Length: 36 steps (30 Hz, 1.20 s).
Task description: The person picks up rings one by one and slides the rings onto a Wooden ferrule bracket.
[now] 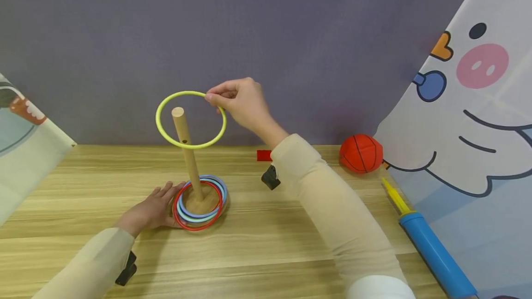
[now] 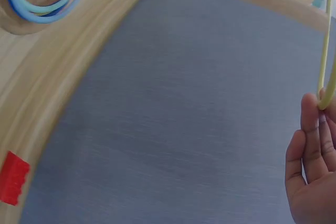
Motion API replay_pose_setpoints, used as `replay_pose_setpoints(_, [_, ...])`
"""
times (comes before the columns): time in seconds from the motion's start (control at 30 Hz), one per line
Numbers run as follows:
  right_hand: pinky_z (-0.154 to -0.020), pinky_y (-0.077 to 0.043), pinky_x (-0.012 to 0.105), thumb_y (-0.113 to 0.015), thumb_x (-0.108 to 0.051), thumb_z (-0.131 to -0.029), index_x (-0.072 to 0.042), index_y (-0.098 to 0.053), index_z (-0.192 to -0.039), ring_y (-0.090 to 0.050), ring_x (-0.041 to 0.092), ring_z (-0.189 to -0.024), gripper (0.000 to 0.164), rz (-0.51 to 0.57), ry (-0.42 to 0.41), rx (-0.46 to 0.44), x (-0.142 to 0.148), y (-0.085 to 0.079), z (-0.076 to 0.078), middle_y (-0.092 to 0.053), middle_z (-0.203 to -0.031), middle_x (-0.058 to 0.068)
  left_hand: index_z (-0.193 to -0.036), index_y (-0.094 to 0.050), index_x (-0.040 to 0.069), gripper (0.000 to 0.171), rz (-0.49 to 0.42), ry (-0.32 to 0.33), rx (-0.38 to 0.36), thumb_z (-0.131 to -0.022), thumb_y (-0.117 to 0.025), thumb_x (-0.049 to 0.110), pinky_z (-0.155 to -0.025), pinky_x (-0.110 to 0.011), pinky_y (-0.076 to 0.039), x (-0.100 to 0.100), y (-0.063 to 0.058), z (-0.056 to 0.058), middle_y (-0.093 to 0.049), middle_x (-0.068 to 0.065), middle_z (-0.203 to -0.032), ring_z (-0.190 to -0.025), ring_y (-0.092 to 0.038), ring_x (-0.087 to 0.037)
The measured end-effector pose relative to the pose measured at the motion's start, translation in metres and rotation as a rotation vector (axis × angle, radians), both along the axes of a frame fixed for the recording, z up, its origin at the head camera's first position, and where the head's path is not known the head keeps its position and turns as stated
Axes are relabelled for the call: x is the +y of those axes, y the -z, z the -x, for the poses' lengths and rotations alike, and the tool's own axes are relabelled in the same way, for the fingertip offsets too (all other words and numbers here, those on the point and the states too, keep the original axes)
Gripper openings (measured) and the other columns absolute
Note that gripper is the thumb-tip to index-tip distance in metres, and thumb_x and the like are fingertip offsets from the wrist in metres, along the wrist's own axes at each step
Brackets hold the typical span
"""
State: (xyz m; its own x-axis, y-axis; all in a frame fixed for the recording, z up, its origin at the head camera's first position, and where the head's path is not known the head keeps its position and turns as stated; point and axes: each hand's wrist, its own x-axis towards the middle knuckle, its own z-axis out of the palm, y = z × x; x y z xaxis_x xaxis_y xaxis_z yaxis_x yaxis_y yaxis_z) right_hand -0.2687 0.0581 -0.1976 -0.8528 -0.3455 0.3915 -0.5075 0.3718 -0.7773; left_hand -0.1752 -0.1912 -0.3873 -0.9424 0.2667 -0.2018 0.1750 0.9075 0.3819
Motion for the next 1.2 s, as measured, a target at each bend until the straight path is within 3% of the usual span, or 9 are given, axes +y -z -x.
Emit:
replay_pose_setpoints(0.3, [-0.062, -0.039, 0.023, -0.078, -0.024, -0.092, -0.010, -0.082, -0.100, -0.071, 0.014, -0.076, 0.016, -0.071, 0.049, -0.055, -0.005, 0.035, 0.008, -0.076, -0.078, 0.000, -0.157, -0.029, -0.001, 0.114, 0.007, 0.003, -0.001, -0.071, -0.092, 0.040, -0.099, -0.081, -0.033, 0.000, 0.001, 0.000, -0.020, -0.041, -0.157, -0.139, -0.021, -0.067])
replay_pose_setpoints(0.63, [-0.065, -0.050, 0.023, -0.078, -0.022, -0.092, -0.009, -0.082, -0.100, -0.071, 0.010, -0.071, 0.016, -0.176, -0.001, -0.023, -0.009, 0.081, 0.004, -0.077, -0.078, -0.001, -0.156, -0.029, 0.001, 0.114, -0.004, -0.008, -0.009, -0.070, -0.093, 0.039, -0.095, -0.085, -0.032, 0.001, -0.001, -0.001, -0.019, -0.041, -0.157, -0.139, -0.020, -0.067])
replay_pose_setpoints(0.87, [-0.058, -0.047, 0.020, -0.078, -0.020, -0.092, -0.008, -0.081, -0.099, -0.068, 0.009, -0.066, 0.014, -0.185, -0.027, -0.111, -0.013, 0.112, -0.005, -0.077, -0.079, 0.003, -0.154, -0.032, 0.003, 0.111, 0.008, -0.019, -0.006, -0.069, -0.093, 0.040, -0.090, -0.087, -0.033, 0.001, -0.002, -0.001, -0.020, -0.039, -0.158, -0.140, -0.021, -0.065])
replay_pose_setpoints(1.2, [-0.057, -0.047, 0.019, -0.078, -0.014, -0.092, -0.005, -0.081, -0.098, -0.065, 0.005, -0.066, 0.011, -0.149, -0.083, -0.158, -0.014, 0.153, -0.016, -0.077, -0.080, 0.001, -0.159, -0.025, 0.004, 0.119, 0.042, -0.043, -0.046, -0.069, -0.093, 0.044, -0.079, -0.093, -0.027, 0.002, -0.002, -0.001, -0.018, -0.036, -0.160, -0.143, -0.018, -0.062])
